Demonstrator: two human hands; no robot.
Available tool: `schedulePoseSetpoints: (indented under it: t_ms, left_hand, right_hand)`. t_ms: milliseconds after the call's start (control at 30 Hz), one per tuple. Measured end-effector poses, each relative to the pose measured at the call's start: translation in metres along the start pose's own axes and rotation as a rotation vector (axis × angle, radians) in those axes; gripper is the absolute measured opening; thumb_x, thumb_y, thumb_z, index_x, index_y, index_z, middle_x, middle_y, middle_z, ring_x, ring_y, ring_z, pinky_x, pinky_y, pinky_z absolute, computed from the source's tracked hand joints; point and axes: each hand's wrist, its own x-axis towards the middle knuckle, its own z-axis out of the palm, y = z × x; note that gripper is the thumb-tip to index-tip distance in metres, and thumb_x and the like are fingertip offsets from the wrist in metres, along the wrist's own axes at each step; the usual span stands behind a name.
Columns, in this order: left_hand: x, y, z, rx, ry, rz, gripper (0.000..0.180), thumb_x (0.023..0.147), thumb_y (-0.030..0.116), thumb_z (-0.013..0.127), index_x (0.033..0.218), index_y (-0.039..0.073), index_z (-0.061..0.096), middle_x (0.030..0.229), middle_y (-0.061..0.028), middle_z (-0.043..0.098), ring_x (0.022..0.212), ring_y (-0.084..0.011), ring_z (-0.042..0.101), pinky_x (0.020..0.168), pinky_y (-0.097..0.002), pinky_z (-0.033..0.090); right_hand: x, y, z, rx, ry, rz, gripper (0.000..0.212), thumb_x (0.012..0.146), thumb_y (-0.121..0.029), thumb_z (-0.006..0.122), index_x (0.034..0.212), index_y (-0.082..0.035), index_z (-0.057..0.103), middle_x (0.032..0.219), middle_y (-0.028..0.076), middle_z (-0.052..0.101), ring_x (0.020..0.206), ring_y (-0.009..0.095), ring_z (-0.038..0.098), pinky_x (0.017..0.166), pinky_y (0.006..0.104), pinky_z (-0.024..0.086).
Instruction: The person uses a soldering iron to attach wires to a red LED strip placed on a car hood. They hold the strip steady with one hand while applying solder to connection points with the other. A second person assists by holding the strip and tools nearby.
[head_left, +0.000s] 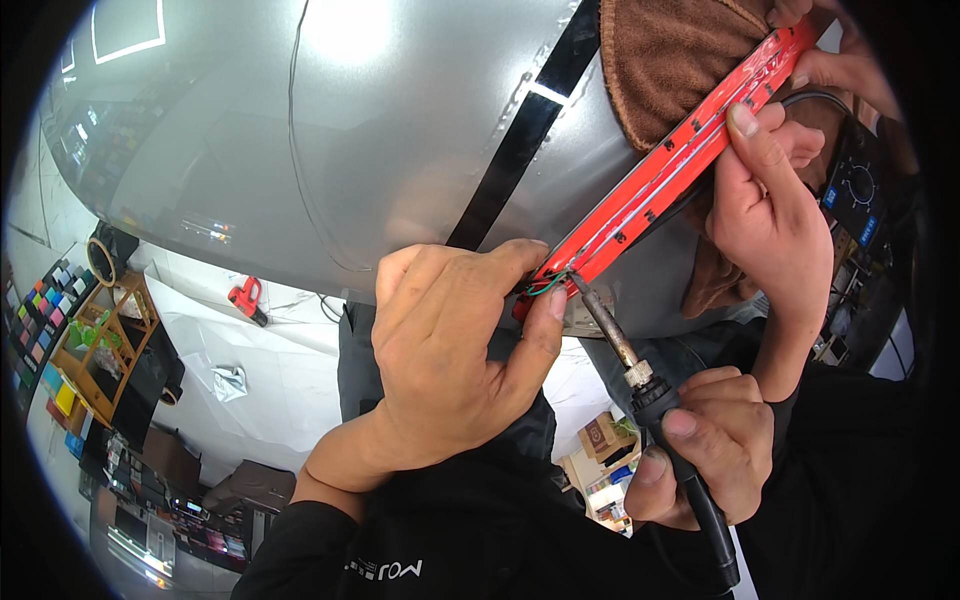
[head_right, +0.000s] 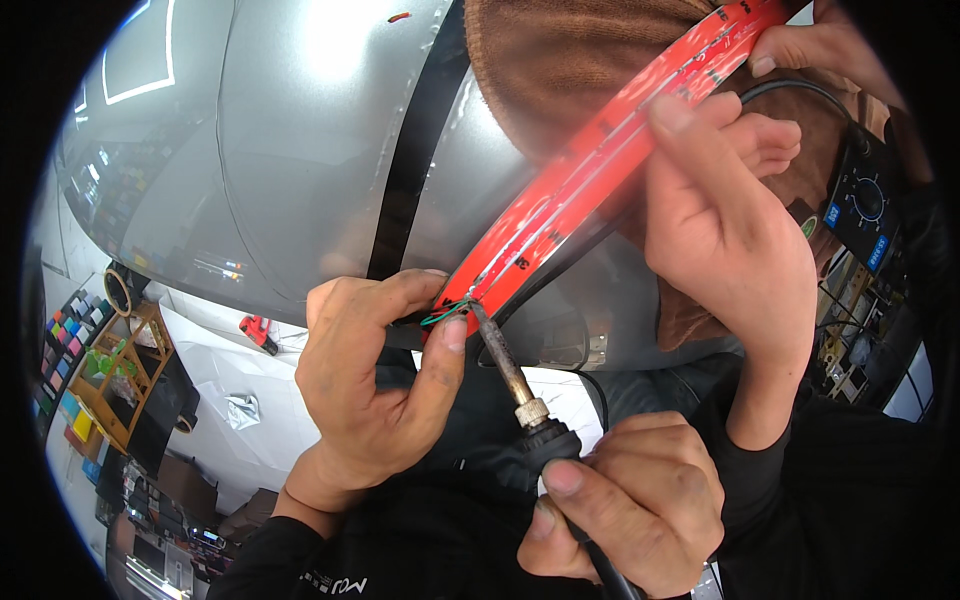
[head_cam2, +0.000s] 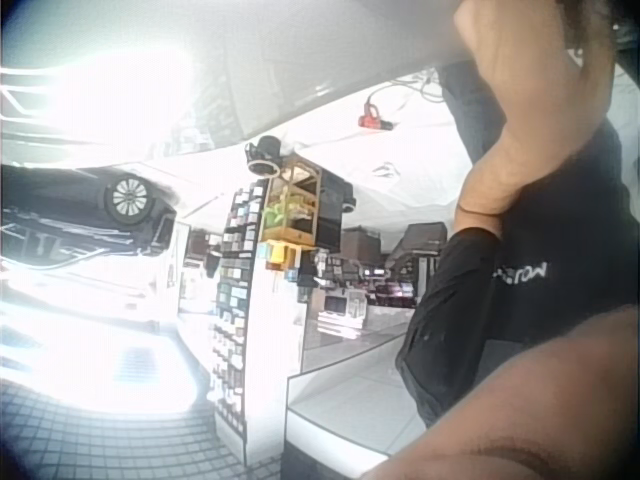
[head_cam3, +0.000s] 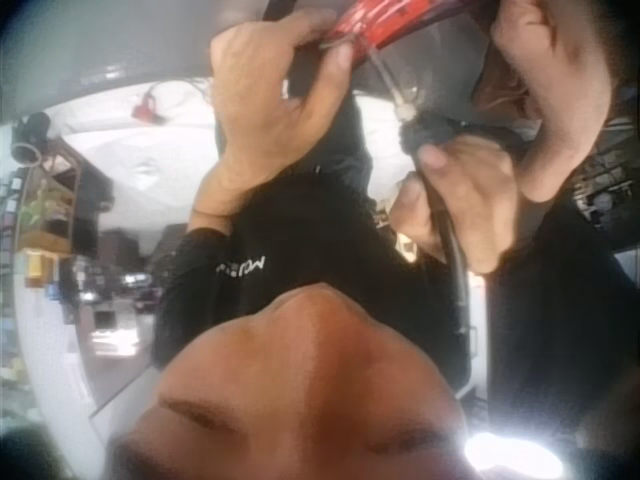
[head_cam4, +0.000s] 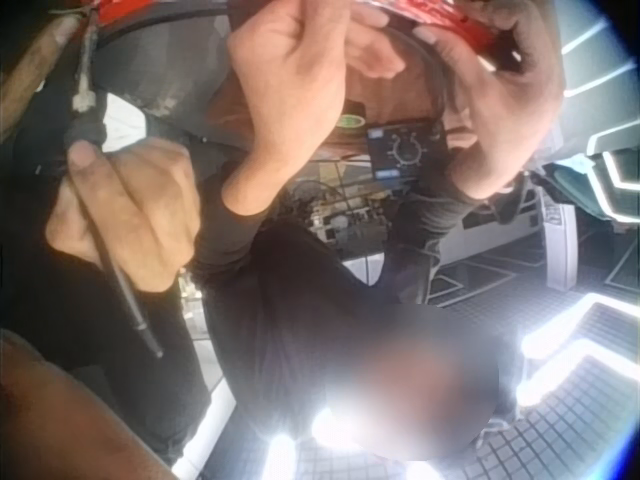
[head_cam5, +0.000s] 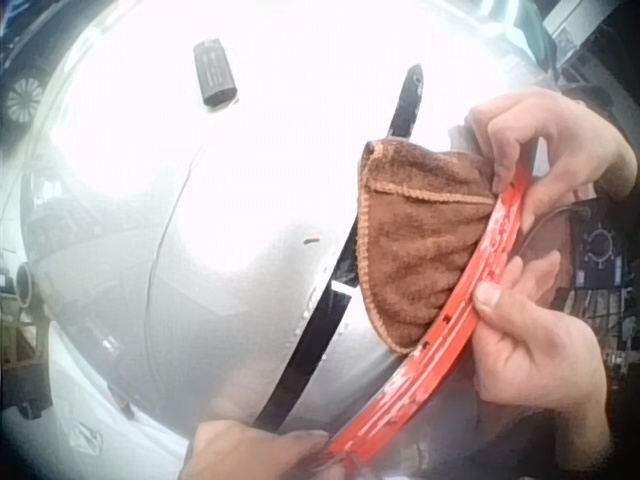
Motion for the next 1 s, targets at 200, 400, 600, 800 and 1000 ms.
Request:
schedulePoseSetpoints:
  t_ms: [200, 400, 600, 800, 1000]
  left_hand:
    - [0.002, -0.002, 0.003, 0.004, -0.007, 0.005, 0.027, 0.086, 0.009, 0.087, 0.110, 0.004, 0.076, 0.092, 0.0005, 0.074, 0.076, -0.0190, 0.063, 0.082, -0.0347, 0.043]
    - [0.003, 0.000, 0.002, -0.003, 0.000, 0.001, 0.026, 0.086, 0.009, 0.087, 0.109, 0.004, 0.076, 0.091, 0.0007, 0.074, 0.076, -0.0189, 0.063, 0.082, -0.0349, 0.043]
    - [0.003, 0.000, 0.004, -0.007, 0.000, 0.002, 0.026, 0.086, 0.009, 0.086, 0.108, 0.005, 0.075, 0.091, 0.0011, 0.074, 0.076, -0.0191, 0.063, 0.081, -0.0348, 0.042]
    - [0.003, -0.001, 0.002, -0.008, 0.000, -0.002, 0.026, 0.085, 0.009, 0.086, 0.108, 0.005, 0.075, 0.090, 0.0012, 0.074, 0.076, -0.0193, 0.063, 0.081, -0.0349, 0.042]
    - [0.003, -0.001, 0.003, -0.010, 0.009, 0.004, 0.026, 0.085, 0.009, 0.086, 0.108, 0.005, 0.075, 0.090, 0.0009, 0.074, 0.075, -0.0191, 0.062, 0.081, -0.0351, 0.042]
  right_hand:
    - [-0.019, 0.014, 0.017, 0.000, 0.171, -0.040, 0.035, 0.087, -0.014, 0.072, 0.118, 0.003, 0.071, 0.089, 0.014, 0.059, 0.067, 0.022, 0.055, 0.057, 0.0367, 0.050]
    - [-0.005, -0.001, 0.005, 0.003, 0.083, 0.014, 0.036, 0.088, -0.014, 0.072, 0.118, 0.004, 0.070, 0.089, 0.014, 0.059, 0.066, 0.022, 0.054, 0.056, 0.0364, 0.049]
    - [-0.008, 0.002, 0.008, 0.001, 0.122, -0.009, 0.036, 0.087, -0.015, 0.073, 0.117, 0.004, 0.069, 0.089, 0.014, 0.059, 0.066, 0.021, 0.053, 0.055, 0.0358, 0.048]
    - [0.008, -0.006, 0.007, -0.011, 0.052, 0.034, 0.035, 0.087, -0.015, 0.073, 0.116, 0.004, 0.069, 0.088, 0.015, 0.059, 0.066, 0.021, 0.054, 0.055, 0.0359, 0.049]
    - [-0.016, 0.000, -0.007, 0.028, 0.020, 0.057, 0.034, 0.085, -0.013, 0.073, 0.115, 0.004, 0.070, 0.087, 0.014, 0.059, 0.066, 0.021, 0.054, 0.057, 0.0364, 0.050]
